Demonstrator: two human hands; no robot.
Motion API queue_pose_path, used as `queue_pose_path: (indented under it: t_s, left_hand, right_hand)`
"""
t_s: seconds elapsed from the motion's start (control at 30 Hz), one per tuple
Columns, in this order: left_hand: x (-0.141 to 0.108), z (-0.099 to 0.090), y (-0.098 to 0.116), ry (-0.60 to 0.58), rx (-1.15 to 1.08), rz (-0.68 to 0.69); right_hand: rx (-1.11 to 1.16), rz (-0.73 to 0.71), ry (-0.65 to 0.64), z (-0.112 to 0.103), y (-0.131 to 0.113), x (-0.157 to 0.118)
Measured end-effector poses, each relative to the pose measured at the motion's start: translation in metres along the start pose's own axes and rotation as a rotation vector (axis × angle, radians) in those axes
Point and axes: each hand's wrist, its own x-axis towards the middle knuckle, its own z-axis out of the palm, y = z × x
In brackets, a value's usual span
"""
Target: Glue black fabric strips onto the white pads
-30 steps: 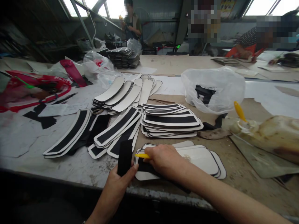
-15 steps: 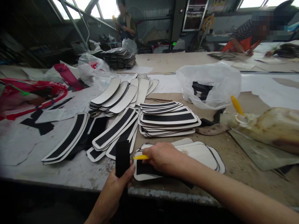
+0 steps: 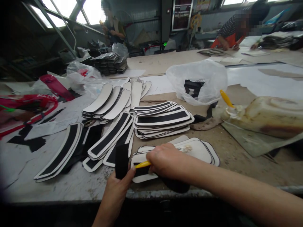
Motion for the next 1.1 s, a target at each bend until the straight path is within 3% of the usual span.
queue_pose_path:
  t_s: [0.1,0.27,0.37,0.57,0.73,1.1]
  left_hand:
    - [-0.002,0.001,0.0,0.032,-0.017,-0.049]
    - [-0.004,0.002,0.002,0.095,0.028,-0.052]
    - [-0.003,0.001,0.003,0.098,0.088,-0.082]
    - [-0.005,0.001,0.007,0.143,0.163,-0.113]
    - [-0.004,0.002,0.012,0.15,0.298,-0.142]
    - [-0.006,0.006,0.016,0.107,0.203,-0.106]
  right_hand:
    - [-0.001,0.17,-0.059,-0.003,0.026,-0.042]
    - [0.235,0.389,0.015,0.001,0.075,-0.09]
    - [0.173,0.474,0.078,0.008,0.086,-0.089]
    - [-0.055,0.659,0.074,0.012,0.076,-0.074]
    - [-0.069,0.66,0.058,0.01,0.076,-0.07]
    - [-0.049,0.624,0.071,0.029,0.094,-0.069]
